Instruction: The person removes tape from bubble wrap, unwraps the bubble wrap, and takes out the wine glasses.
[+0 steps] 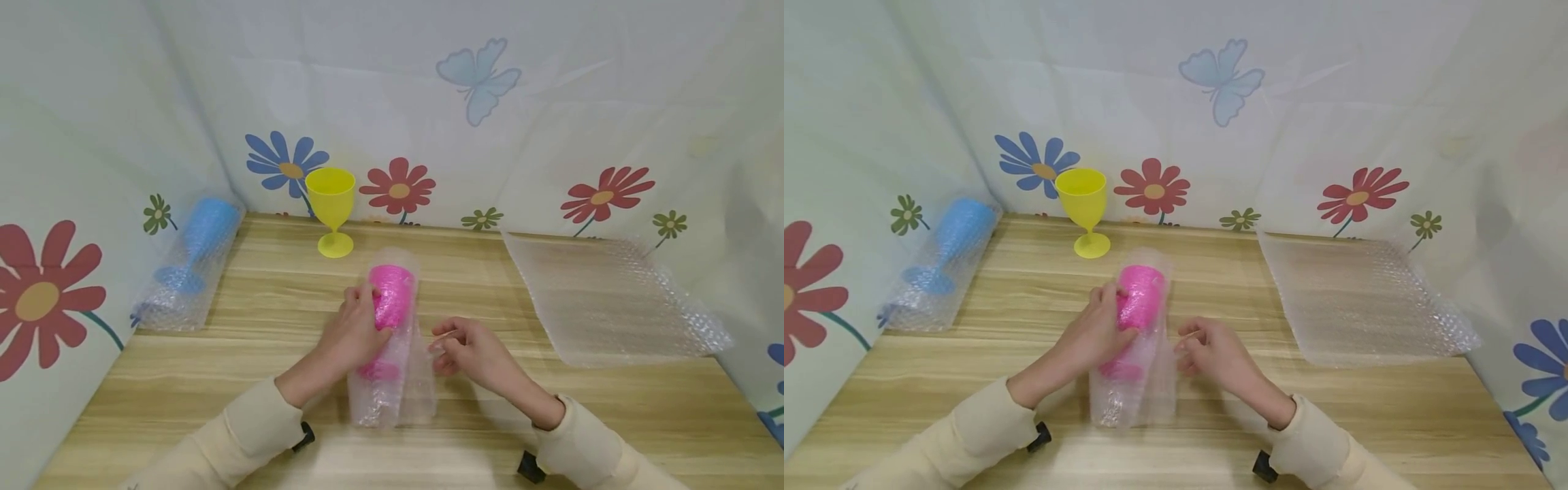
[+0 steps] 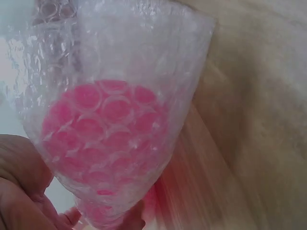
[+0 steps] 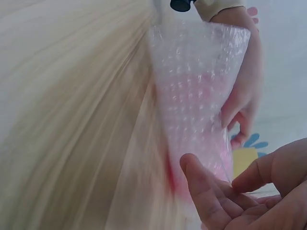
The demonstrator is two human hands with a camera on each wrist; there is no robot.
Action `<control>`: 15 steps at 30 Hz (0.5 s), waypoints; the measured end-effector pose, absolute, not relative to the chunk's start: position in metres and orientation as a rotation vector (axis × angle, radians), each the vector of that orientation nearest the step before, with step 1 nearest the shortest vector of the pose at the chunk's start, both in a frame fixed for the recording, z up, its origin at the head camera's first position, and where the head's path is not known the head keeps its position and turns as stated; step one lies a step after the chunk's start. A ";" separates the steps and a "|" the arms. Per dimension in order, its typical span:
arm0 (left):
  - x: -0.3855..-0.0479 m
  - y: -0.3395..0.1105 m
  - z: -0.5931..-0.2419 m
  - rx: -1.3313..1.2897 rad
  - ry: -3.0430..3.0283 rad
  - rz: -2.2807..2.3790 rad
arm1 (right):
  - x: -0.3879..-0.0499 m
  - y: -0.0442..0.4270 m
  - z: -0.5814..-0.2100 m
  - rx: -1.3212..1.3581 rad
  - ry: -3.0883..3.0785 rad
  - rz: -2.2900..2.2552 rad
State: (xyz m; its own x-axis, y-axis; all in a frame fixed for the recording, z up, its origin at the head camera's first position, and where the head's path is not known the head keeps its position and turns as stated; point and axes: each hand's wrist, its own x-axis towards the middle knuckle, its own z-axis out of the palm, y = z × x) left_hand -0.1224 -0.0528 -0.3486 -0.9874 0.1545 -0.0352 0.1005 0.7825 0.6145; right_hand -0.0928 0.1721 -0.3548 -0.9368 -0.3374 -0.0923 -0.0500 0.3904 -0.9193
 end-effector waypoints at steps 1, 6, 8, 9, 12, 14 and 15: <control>-0.124 -0.053 -0.348 0.188 2.873 0.984 | -0.092 0.175 -0.356 -0.339 2.375 -1.574; -0.128 -0.054 -0.348 0.134 2.836 1.018 | -0.092 0.186 -0.361 -0.287 2.322 -1.602; -0.127 -0.054 -0.349 0.149 2.846 1.040 | -0.092 0.188 -0.362 -0.275 2.327 -1.585; -0.127 -0.054 -0.350 0.160 2.854 1.046 | -0.092 0.189 -0.363 -0.276 2.350 -1.561; -0.127 -0.053 -0.351 0.194 2.885 1.043 | -0.092 0.190 -0.362 -0.264 2.467 -1.456; -0.127 -0.053 -0.351 0.202 2.896 1.046 | -0.094 0.190 -0.361 -0.252 2.562 -1.380; -0.127 -0.053 -0.352 0.203 2.900 1.048 | -0.095 0.189 -0.360 -0.247 2.608 -1.345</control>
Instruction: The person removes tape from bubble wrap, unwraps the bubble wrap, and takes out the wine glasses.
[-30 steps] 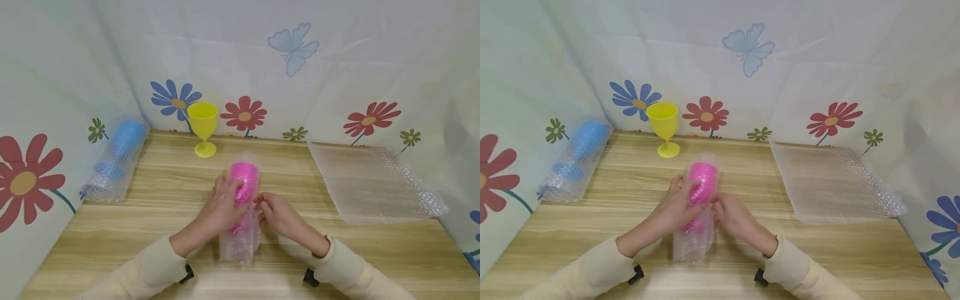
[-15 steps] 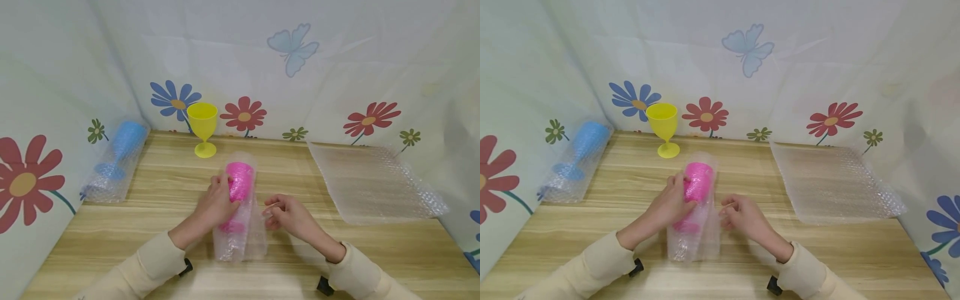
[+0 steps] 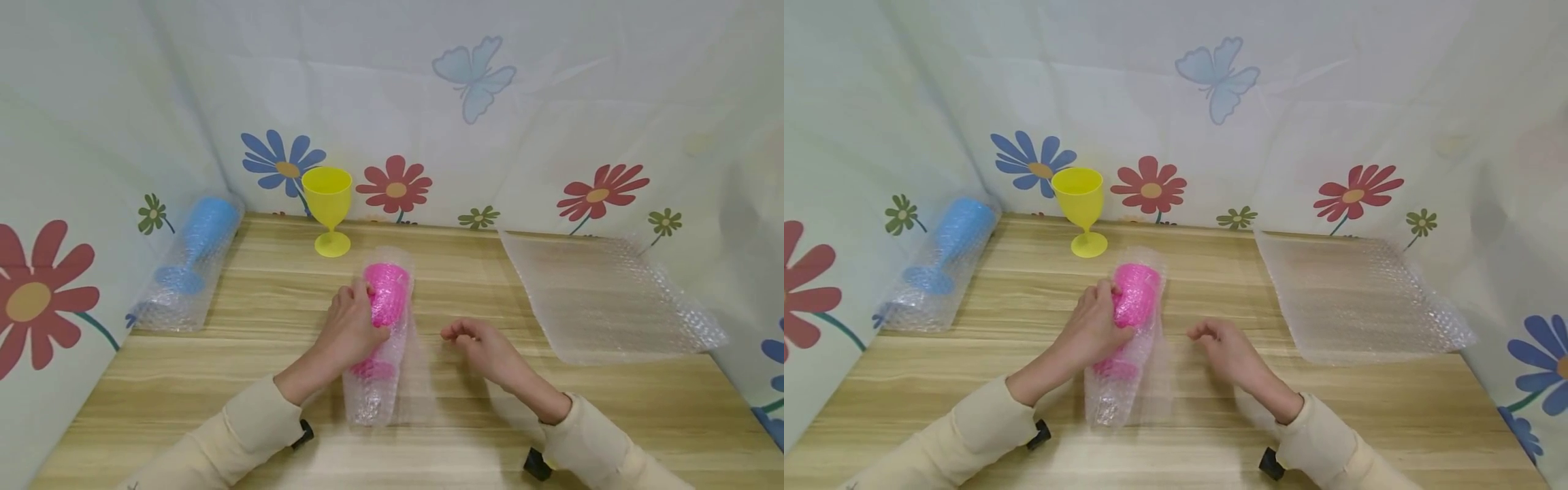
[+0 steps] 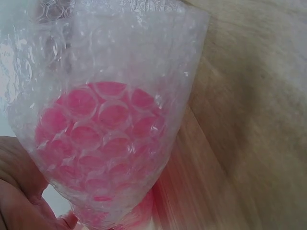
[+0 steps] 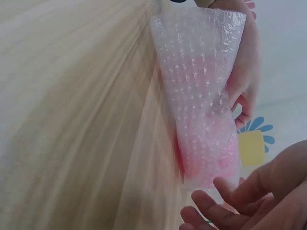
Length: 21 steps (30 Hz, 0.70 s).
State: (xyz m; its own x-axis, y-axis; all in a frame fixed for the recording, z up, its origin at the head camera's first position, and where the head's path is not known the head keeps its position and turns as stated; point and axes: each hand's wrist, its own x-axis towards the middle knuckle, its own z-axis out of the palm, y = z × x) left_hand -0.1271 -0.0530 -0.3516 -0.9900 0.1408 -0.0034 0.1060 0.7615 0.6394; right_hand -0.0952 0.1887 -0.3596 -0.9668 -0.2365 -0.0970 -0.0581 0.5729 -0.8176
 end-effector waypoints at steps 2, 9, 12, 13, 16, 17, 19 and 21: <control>-0.127 -0.053 -0.352 0.202 2.902 1.055 | -0.100 0.185 -0.358 -0.248 2.678 -1.301; -0.127 -0.052 -0.352 0.164 2.848 1.120 | -0.122 0.162 -0.358 -0.294 2.693 -1.323; -0.127 -0.052 -0.352 0.152 2.836 1.143 | -0.131 0.151 -0.361 -0.269 2.604 -1.414; -0.127 -0.053 -0.353 0.149 2.834 1.152 | -0.133 0.148 -0.362 -0.259 2.568 -1.451; -0.127 -0.054 -0.353 0.146 2.823 1.170 | -0.139 0.142 -0.365 -0.218 2.455 -1.565; -0.127 -0.055 -0.353 0.146 2.820 1.173 | -0.140 0.141 -0.366 -0.227 2.435 -1.590; -0.127 -0.056 -0.353 0.159 2.814 1.186 | -0.142 0.140 -0.368 -0.251 2.399 -1.628; -0.126 -0.058 -0.352 0.171 2.805 1.186 | -0.144 0.140 -0.369 -0.295 2.398 -1.640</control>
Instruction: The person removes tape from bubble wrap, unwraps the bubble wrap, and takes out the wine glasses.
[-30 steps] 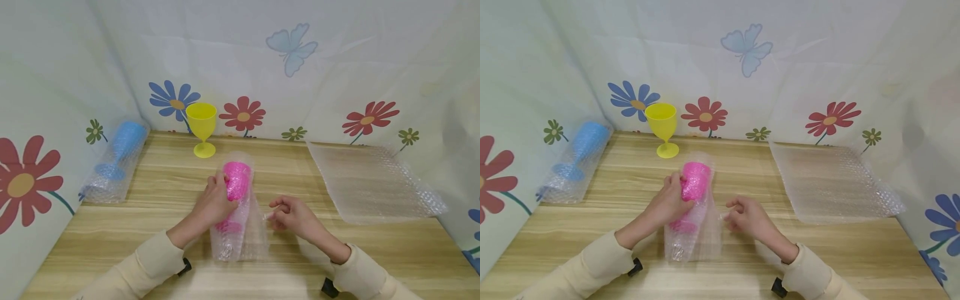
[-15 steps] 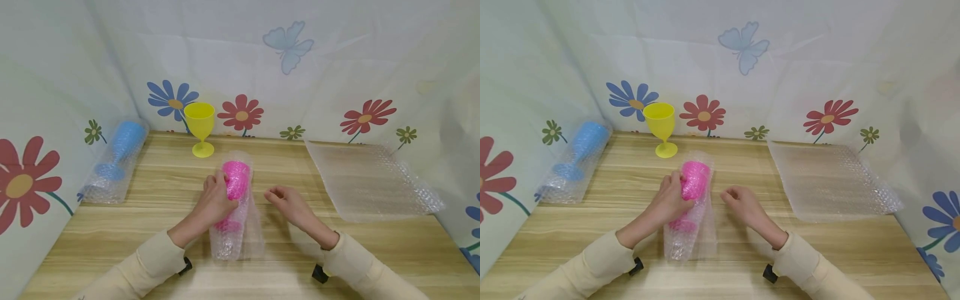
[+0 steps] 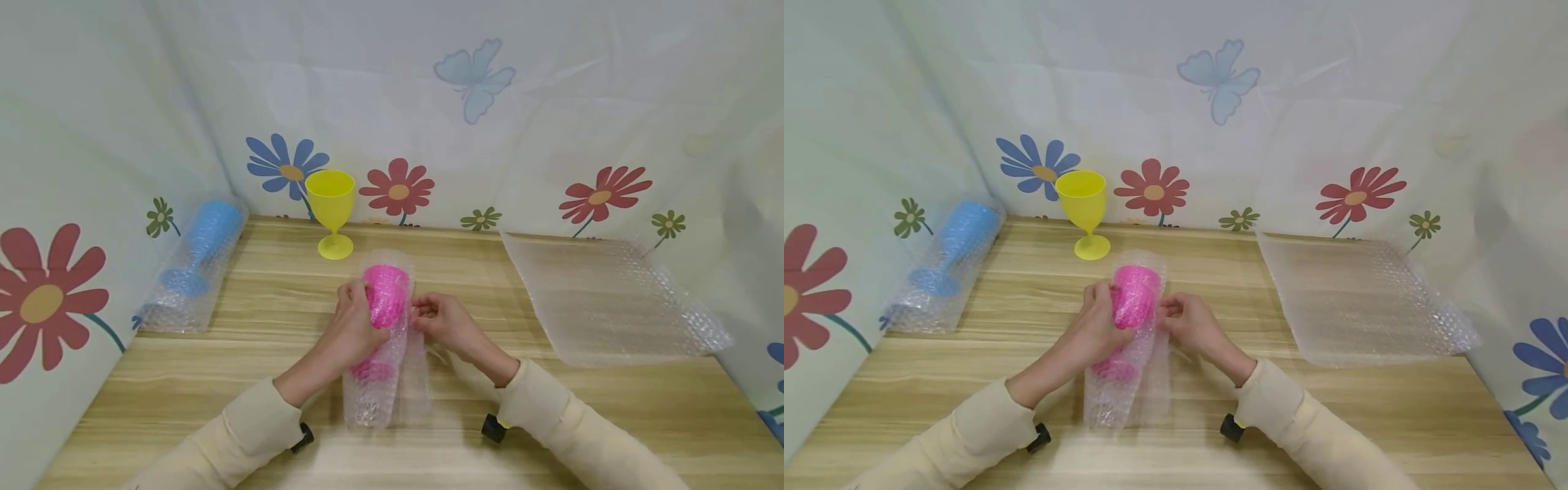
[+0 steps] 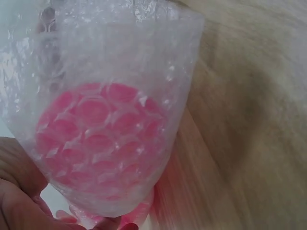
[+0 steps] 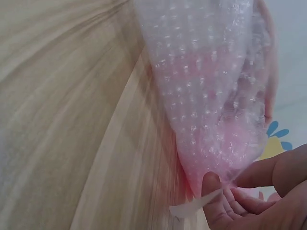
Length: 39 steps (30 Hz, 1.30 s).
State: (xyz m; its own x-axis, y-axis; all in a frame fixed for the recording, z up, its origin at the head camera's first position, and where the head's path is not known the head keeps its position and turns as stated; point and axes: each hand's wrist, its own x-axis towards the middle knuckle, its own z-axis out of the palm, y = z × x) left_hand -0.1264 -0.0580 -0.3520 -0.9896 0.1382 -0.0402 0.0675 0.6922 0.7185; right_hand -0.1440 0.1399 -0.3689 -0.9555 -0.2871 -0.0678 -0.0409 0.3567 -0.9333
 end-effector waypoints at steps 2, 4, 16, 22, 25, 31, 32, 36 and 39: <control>-0.127 -0.060 -0.352 0.189 2.795 1.173 | -0.145 0.140 -0.371 -0.362 2.419 -1.631; -0.127 -0.061 -0.352 0.201 2.781 1.147 | -0.146 0.140 -0.372 -0.407 2.431 -1.620; -0.126 -0.062 -0.340 0.128 2.825 0.957 | -0.142 0.144 -0.365 -0.553 2.391 -1.523; -0.130 -0.061 -0.340 0.172 2.886 0.974 | -0.141 0.141 -0.361 -0.451 2.376 -1.487; -0.132 -0.060 -0.340 0.161 2.873 1.002 | -0.142 0.136 -0.361 -0.338 2.384 -1.507; -0.136 -0.058 -0.341 0.170 2.862 1.025 | -0.148 0.128 -0.362 -0.307 2.428 -1.625; -0.137 -0.057 -0.341 0.177 2.863 1.027 | -0.149 0.127 -0.361 -0.320 2.437 -1.638; -0.139 -0.058 -0.341 0.177 2.843 1.039 | -0.152 0.124 -0.356 -0.341 2.481 -1.624; -0.140 -0.058 -0.341 0.162 2.824 1.043 | -0.154 0.123 -0.352 -0.317 2.504 -1.572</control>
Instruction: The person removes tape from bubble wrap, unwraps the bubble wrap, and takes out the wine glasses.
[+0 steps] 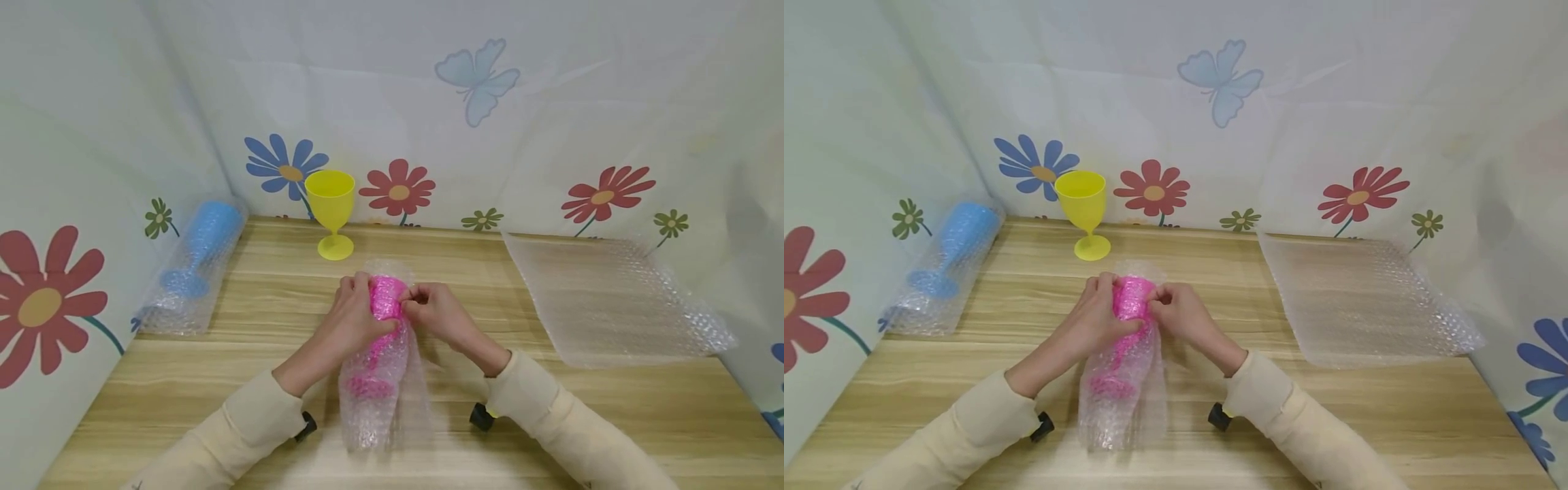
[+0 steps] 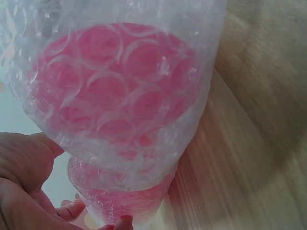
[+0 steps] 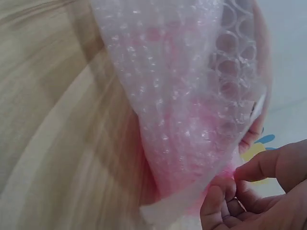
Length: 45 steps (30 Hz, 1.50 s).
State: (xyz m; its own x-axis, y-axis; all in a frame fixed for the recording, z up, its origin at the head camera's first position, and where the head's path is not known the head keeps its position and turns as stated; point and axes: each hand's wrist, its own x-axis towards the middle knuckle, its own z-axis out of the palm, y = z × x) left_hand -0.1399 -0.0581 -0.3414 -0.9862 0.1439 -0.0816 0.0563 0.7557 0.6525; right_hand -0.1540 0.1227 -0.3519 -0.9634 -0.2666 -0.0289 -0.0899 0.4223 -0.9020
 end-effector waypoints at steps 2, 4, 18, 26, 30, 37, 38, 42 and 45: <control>-0.139 -0.058 -0.341 0.166 2.824 1.044 | -0.155 0.122 -0.349 -0.274 2.514 -1.540; -0.139 -0.057 -0.342 0.184 2.838 1.035 | -0.155 0.120 -0.347 -0.219 2.521 -1.518; -0.133 -0.042 -0.342 0.254 2.935 0.945 | -0.165 0.119 -0.333 -0.082 2.553 -1.338; -0.134 -0.045 -0.342 0.229 2.911 0.982 | -0.165 0.120 -0.333 0.005 2.337 -1.554; -0.134 -0.049 -0.342 0.207 2.914 1.000 | -0.166 0.122 -0.334 0.022 2.213 -1.665; -0.135 -0.053 -0.337 0.214 2.970 0.858 | -0.168 0.127 -0.335 -0.027 2.010 -1.837; -0.135 -0.053 -0.336 0.218 2.972 0.848 | -0.169 0.127 -0.335 -0.033 1.982 -1.859; -0.132 -0.054 -0.334 0.262 2.962 0.824 | -0.170 0.128 -0.334 -0.037 1.899 -1.913; -0.130 -0.053 -0.334 0.295 2.978 0.792 | -0.170 0.129 -0.335 -0.039 1.872 -1.921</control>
State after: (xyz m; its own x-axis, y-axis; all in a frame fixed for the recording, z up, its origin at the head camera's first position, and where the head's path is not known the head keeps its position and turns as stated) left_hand -0.1301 -0.0530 -0.3342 -0.9808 0.1949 0.0043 0.1713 0.8510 0.4964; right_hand -0.1699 0.1292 -0.3351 -0.8961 -0.3366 -0.2895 0.2980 0.0272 -0.9542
